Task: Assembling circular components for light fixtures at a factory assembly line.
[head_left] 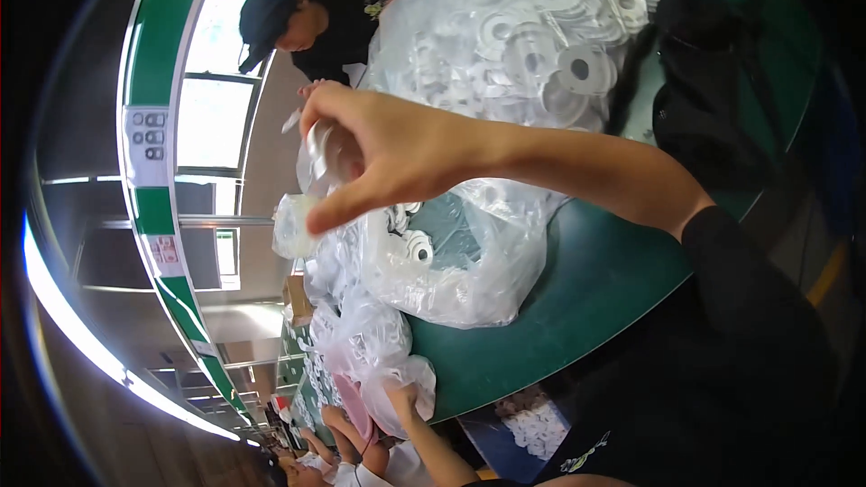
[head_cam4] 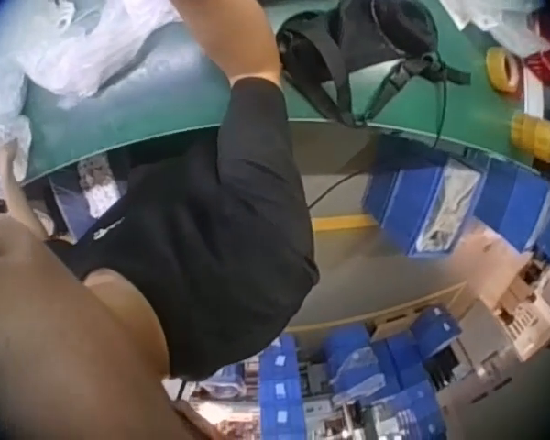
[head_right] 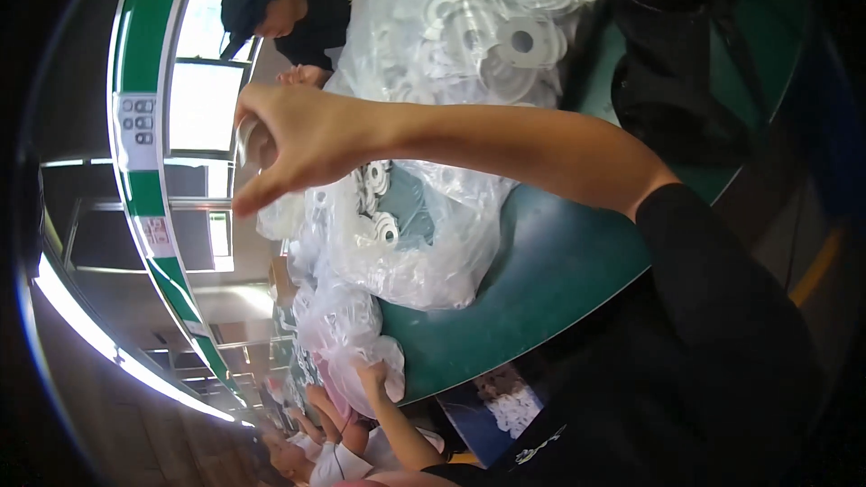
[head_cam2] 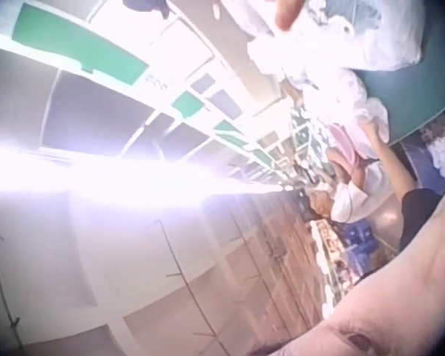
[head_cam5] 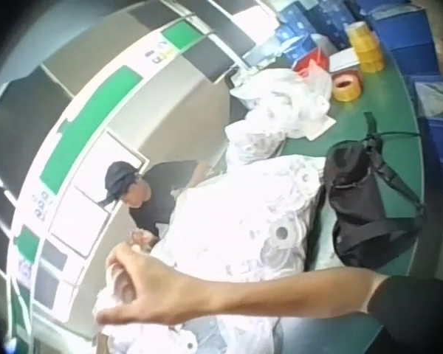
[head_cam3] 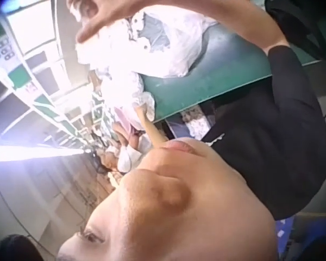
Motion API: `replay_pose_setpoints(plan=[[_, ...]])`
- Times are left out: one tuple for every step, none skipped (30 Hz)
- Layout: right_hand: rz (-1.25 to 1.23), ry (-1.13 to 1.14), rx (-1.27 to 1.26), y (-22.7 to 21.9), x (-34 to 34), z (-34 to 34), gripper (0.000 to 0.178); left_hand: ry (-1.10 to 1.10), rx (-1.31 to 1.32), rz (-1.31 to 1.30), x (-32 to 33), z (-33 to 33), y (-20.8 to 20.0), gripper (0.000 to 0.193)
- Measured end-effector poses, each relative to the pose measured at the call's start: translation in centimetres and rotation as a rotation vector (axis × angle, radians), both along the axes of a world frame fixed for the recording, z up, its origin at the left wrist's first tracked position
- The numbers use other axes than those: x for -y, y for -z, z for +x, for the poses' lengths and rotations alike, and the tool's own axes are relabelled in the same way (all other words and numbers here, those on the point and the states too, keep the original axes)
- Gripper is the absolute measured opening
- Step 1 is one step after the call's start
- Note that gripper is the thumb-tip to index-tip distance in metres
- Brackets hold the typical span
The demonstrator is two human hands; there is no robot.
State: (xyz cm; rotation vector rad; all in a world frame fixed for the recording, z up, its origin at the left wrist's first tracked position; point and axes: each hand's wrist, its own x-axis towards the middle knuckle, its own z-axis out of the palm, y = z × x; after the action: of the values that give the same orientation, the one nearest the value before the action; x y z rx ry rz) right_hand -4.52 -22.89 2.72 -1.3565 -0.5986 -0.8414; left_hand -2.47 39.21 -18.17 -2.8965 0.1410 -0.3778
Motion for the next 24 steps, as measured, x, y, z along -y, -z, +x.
replay_pose_setpoints(plan=[[-0.042, -0.056, -0.079, 0.9, 1.0, -0.4, 0.062, -0.084, -0.223, -0.082, 6.2, 0.2, -2.5, 0.068], [-0.085, -0.144, -0.137, 1.0, 1.2, -0.7, 0.063, -0.201, -0.425, -0.165, 11.8, 0.6, -6.9, 0.064], [-0.127, -0.19, -0.157, 0.7, 0.5, -0.4, 0.064, -0.214, -0.407, -0.171, 10.4, 0.3, -7.5, 0.064], [-0.221, -0.312, -0.237, 0.1, 0.0, -0.8, 0.065, -0.189, -0.44, 0.051, 7.8, 0.6, -7.7, 0.06], [-0.32, -0.305, -0.223, 0.3, -0.6, -0.6, 0.066, -0.155, -0.487, 0.282, 7.0, 0.5, -8.0, 0.056], [-0.42, -0.297, -0.207, 0.4, -1.1, -0.4, 0.067, -0.164, -0.487, 0.276, 6.4, 0.4, -7.9, 0.056], [-0.424, -0.308, -0.212, 0.6, -1.7, -0.3, 0.067, -0.295, -0.34, 0.14, 7.2, 0.1, -8.3, 0.053], [-0.426, -0.308, -0.259, 0.8, -2.0, -0.3, 0.067, -0.426, -0.187, 0.003, 8.3, -0.5, -8.8, 0.05], [-0.43, -0.308, -0.306, 1.0, -2.2, -0.3, 0.067, -0.437, -0.194, -0.003, 9.1, -1.1, -9.4, 0.05], [-0.436, -0.317, -0.307, 1.2, -2.4, -0.3, 0.067, -0.387, -0.152, -0.095, 10.1, -1.9, -10.6, 0.044], [-0.441, -0.163, -0.217, 1.8, -2.5, 0.1, 0.066, -0.333, -0.109, -0.186, 11.1, -2.4, -11.6, 0.04], [-0.443, -0.008, -0.128, 2.3, -2.6, 0.4, 0.065, -0.337, -0.112, -0.191, 12.0, -3.4, -12.1, 0.04], [-0.447, -0.012, -0.126, 2.4, -2.7, 0.7, 0.065, -0.205, 0.019, -0.262, 13.0, -4.7, -12.6, 0.034], [-0.509, 0.037, -0.117, 2.6, -2.8, 0.9, 0.064, -0.068, 0.146, -0.332, 14.2, -5.7, -13.0, 0.03], [-0.571, 0.082, -0.105, 2.8, -2.9, 1.2, 0.062, -0.072, 0.145, -0.337, 15.4, -6.7, -13.8, 0.03], [-0.578, 0.08, -0.111, 2.8, -3.0, 1.3, 0.062, 0.053, 0.277, -0.26, 16.9, -7.7, -14.6, 0.028], [-0.703, -0.081, -0.241, 2.7, -3.0, 1.2, 0.061, 0.174, 0.407, -0.184, 18.1, -8.7, -15.4, 0.027], [-0.827, -0.253, -0.361, 2.6, -3.1, 1.3, 0.06, 0.157, 0.407, -0.19, 19.1, -9.9, -16.0, 0.027], [-0.85, -0.282, -0.376, 3.4, -3.6, 1.8, 0.047, 0.177, 0.499, -0.314, 20.2, -10.7, -16.7, 0.025], [-0.861, -0.286, -0.379, 3.8, -3.6, 2.1, 0.047, 0.2, 0.587, -0.438, 21.1, -11.1, -17.2, 0.024], [-0.78, -0.36, -0.395, 4.0, -3.5, 2.3, 0.039, 0.192, 0.586, -0.449, 22.5, -11.2, -17.5, 0.024], [-0.698, -0.432, -0.415, 4.2, -3.6, 2.3, 0.032, 0.335, 0.641, -0.593, 24.4, -11.1, -17.5, 0.022], [-0.71, -0.433, -0.428, 4.2, -3.6, 2.1, 0.032, 0.479, 0.694, -0.742, 26.0, -10.4, -17.3, 0.021], [-0.606, -0.373, -0.406, 3.7, -4.0, 1.9, 0.025, 0.461, 0.704, -0.743, 26.8, -9.8, -17.5, 0.021]])
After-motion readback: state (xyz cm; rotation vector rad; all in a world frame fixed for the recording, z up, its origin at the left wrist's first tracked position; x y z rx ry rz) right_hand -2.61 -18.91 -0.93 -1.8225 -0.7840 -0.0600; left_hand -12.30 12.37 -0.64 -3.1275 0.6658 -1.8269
